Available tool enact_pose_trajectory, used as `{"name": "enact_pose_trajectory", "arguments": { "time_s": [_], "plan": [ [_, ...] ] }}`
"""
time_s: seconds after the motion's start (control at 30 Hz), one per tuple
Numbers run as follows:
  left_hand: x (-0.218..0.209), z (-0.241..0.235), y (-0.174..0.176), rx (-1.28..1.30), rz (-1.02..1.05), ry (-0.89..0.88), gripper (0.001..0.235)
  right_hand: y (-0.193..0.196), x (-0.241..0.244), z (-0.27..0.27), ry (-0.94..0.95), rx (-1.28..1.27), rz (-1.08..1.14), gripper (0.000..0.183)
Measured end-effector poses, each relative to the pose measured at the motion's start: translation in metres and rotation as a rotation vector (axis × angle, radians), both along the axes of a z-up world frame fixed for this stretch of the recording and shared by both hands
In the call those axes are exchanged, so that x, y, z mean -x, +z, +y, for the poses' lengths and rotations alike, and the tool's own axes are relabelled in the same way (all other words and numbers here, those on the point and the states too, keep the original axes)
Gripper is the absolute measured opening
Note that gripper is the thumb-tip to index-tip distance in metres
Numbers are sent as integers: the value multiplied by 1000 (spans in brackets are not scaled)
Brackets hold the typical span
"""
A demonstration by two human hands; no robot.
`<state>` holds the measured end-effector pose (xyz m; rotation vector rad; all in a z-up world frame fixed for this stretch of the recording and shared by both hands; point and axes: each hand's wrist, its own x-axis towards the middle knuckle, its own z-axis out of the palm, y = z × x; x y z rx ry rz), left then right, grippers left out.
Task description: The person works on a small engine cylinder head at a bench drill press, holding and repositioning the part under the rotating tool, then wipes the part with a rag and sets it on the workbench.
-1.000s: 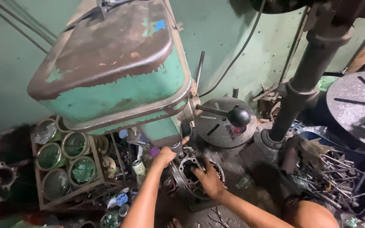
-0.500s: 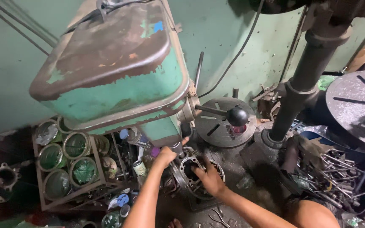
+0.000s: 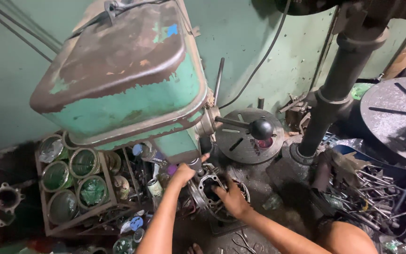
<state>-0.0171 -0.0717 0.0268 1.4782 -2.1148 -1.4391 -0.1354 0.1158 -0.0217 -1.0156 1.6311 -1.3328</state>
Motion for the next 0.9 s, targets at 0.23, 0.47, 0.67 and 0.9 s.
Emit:
{"name": "enact_pose_trajectory", "arguments": {
  "time_s": [0.23, 0.47, 0.67, 0.9],
  "plan": [
    [-2, 7, 18, -43, 79, -6, 99, 29, 18, -5, 115, -151, -64, 83],
    [2, 5, 19, -129, -132, 41, 105, 42, -1, 9, 13, -23, -32, 79],
    [-1, 14, 35, 86, -93, -4, 104, 42, 14, 5, 80, -131, -19, 96],
    [-1, -6, 6, 27, 43, -59, 88, 11, 7, 0, 33, -165, 71, 102]
  ]
}}
